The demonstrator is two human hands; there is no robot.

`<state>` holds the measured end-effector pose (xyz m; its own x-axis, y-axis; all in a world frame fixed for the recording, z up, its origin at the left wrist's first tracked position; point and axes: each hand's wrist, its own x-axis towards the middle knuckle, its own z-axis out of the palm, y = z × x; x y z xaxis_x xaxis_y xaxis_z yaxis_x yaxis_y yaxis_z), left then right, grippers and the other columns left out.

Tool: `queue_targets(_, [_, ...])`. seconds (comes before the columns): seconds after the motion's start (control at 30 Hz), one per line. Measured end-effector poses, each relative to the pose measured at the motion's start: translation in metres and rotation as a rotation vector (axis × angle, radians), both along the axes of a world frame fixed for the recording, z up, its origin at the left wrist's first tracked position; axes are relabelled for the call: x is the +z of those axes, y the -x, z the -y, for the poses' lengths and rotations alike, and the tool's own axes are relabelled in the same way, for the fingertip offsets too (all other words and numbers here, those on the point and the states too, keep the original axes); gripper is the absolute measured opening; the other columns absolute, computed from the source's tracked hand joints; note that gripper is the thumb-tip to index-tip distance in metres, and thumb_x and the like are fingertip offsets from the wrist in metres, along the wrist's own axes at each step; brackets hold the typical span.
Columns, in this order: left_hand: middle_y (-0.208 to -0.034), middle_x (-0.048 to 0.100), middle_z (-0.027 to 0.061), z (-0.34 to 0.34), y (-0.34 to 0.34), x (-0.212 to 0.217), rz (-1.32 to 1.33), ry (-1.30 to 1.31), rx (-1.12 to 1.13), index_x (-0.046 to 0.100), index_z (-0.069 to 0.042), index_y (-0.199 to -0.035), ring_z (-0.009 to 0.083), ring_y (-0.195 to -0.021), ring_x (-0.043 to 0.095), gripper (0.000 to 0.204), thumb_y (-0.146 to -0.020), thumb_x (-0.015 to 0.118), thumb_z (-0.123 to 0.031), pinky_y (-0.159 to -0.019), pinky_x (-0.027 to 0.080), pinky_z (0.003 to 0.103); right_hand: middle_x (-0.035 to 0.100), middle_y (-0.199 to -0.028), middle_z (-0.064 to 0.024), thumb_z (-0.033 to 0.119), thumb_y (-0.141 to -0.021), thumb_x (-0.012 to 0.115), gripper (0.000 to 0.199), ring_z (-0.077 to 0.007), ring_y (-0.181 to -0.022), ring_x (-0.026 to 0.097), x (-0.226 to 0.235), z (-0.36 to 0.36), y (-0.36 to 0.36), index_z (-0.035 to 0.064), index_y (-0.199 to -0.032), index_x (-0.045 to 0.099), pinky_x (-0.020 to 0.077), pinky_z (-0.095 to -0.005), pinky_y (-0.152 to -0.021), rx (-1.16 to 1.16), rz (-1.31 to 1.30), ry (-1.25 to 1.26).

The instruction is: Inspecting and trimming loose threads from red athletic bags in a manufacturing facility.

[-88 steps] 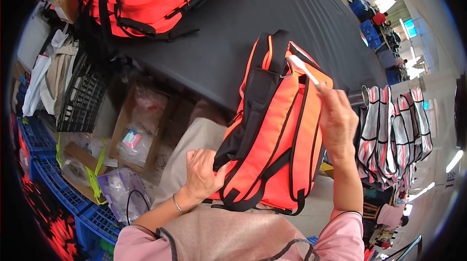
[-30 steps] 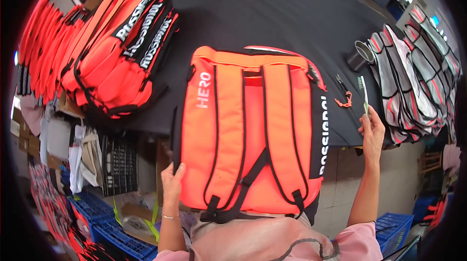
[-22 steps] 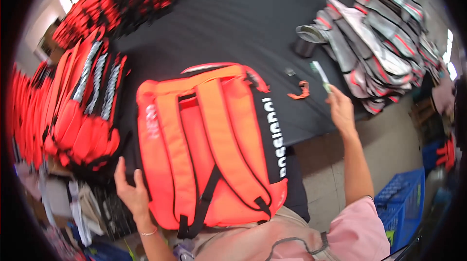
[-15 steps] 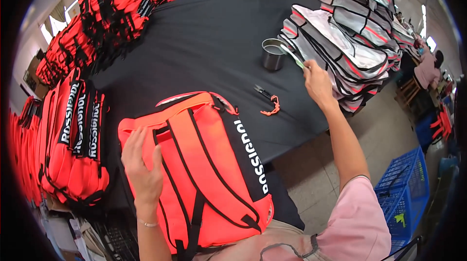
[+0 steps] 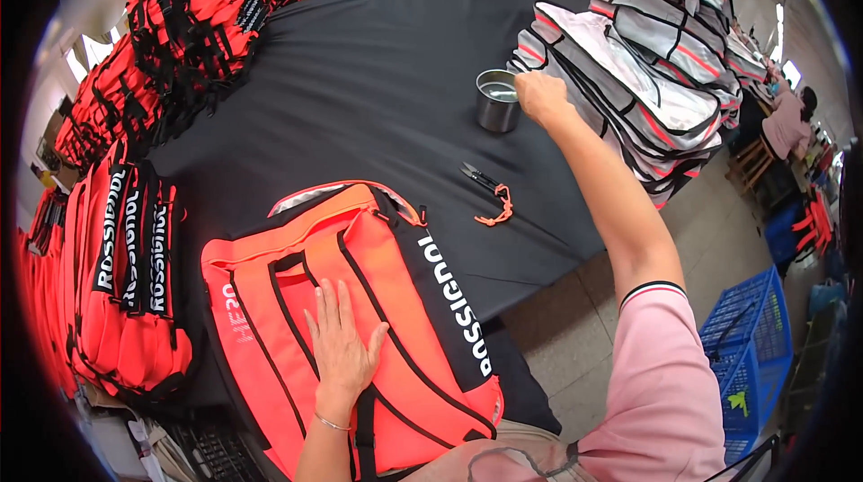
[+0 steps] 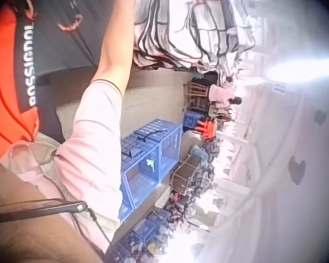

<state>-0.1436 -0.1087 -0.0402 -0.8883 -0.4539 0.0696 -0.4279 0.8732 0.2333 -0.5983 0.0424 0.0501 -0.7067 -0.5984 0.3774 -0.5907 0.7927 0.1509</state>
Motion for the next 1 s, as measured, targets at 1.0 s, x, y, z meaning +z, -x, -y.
queue_targets(1.0, [-0.161, 0.018, 0.0187, 0.023, -0.002, -0.035, -0.077, 0.153, -0.027, 0.020, -0.007, -0.156, 0.0372, -0.148, 0.020, 0.077, -0.100, 0.042, -0.055, -0.117, 0.019, 0.050, 0.073, -0.092, -0.0133, 0.012, -0.086, 0.061, 0.016, -0.0269, -0.088, 0.073, -0.036, -0.019, -0.042, 0.0092, -0.093, 0.075, 0.0574, -0.0373, -0.073, -0.129, 0.139, 0.317])
